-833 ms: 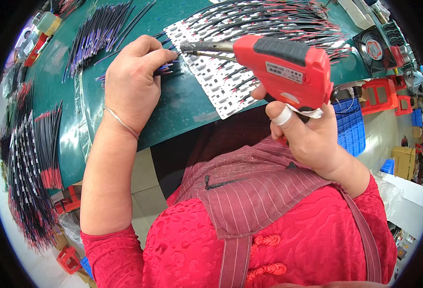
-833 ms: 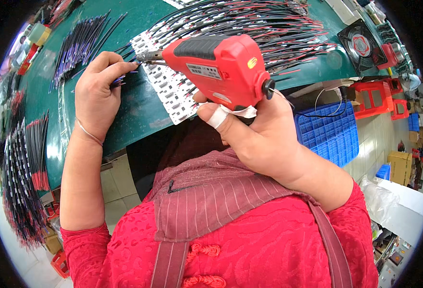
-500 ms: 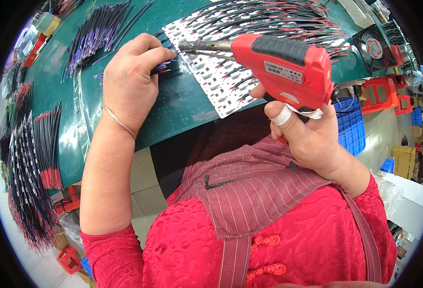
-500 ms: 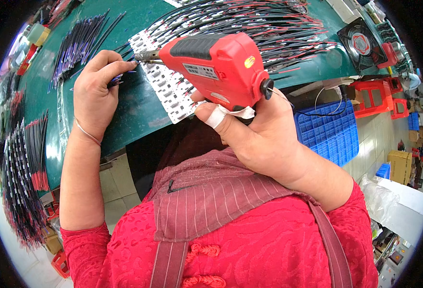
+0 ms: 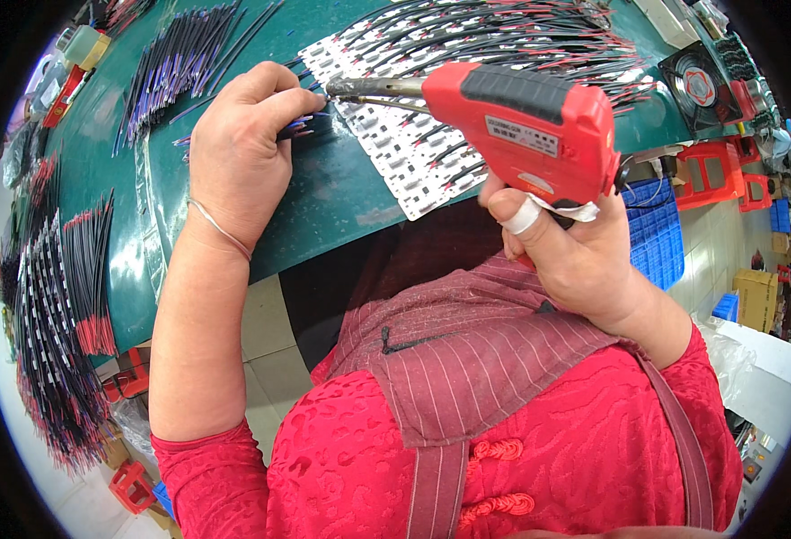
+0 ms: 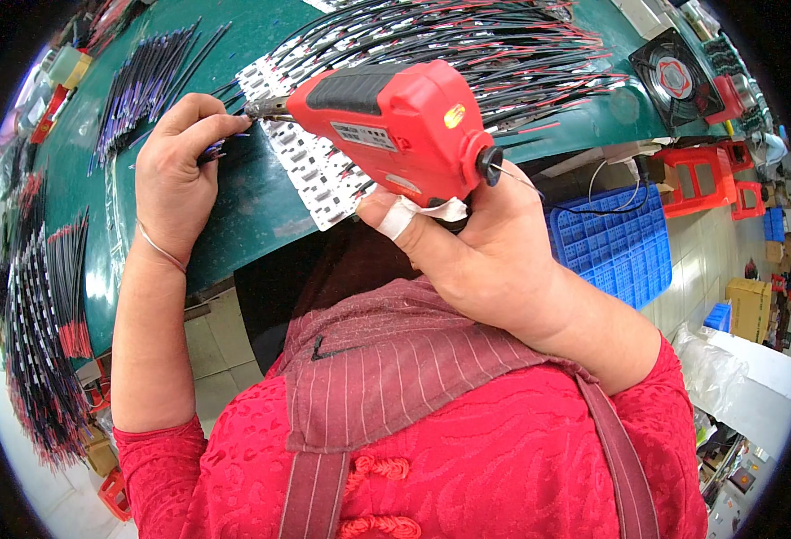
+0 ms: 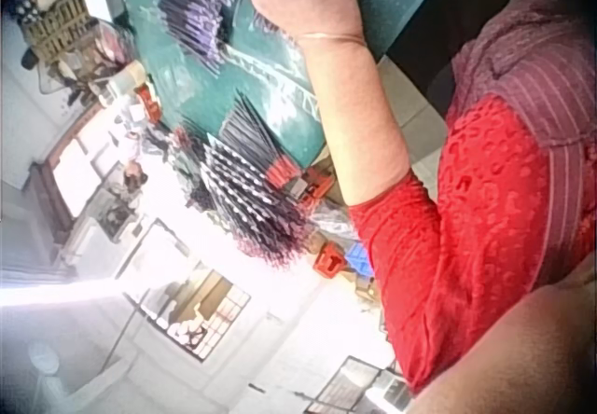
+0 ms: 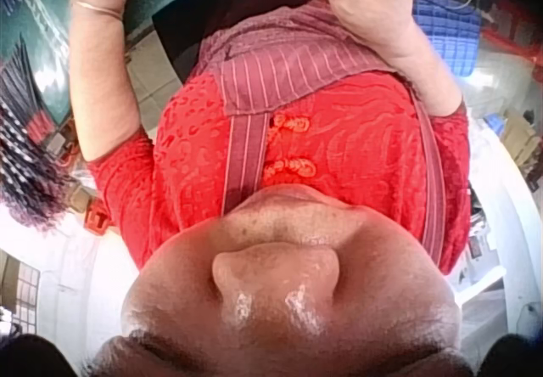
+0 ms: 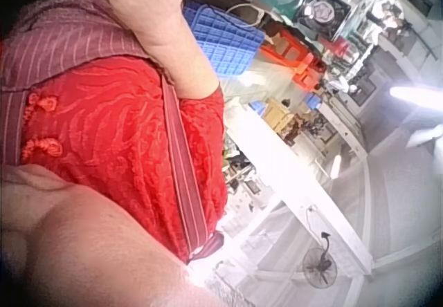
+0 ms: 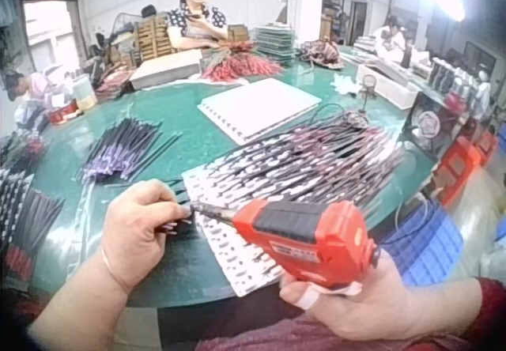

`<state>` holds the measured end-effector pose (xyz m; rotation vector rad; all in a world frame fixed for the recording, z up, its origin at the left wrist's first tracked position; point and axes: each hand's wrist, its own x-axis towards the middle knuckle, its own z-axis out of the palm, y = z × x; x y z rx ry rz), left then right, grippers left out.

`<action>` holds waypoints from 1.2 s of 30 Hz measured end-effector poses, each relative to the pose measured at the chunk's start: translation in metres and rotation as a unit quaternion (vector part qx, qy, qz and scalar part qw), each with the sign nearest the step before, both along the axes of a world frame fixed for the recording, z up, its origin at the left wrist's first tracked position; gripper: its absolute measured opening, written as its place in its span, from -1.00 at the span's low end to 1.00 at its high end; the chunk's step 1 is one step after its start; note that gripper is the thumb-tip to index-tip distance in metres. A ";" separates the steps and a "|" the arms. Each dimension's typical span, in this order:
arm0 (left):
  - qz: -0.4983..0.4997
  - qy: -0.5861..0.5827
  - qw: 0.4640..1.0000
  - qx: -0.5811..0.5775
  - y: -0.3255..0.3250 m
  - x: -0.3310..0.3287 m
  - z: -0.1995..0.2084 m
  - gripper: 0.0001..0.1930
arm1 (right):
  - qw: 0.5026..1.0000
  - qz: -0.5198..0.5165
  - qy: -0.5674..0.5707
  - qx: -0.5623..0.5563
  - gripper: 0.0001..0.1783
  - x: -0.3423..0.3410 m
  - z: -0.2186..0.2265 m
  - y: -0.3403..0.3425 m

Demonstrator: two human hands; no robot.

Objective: The person solders wires onto an LED circuit sheet using a soldering gun, aligns additional wires on the sheet, and places the soldering gun down on the table.

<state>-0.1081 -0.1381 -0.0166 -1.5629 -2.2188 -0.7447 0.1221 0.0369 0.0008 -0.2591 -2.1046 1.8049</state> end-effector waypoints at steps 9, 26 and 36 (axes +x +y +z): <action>-0.002 0.011 1.000 0.003 0.000 -0.001 -0.001 -0.59 | 0.999 -0.018 0.027 0.000 -0.71 0.002 0.002 0.001; -0.004 0.107 0.994 0.014 -0.005 0.012 0.011 -0.56 | 0.997 -0.037 0.015 -0.063 -0.74 0.011 0.015 -0.003; 0.052 0.103 0.992 0.042 -0.008 0.041 0.025 -0.37 | 0.990 -0.034 0.022 -0.133 -0.72 0.024 0.014 0.000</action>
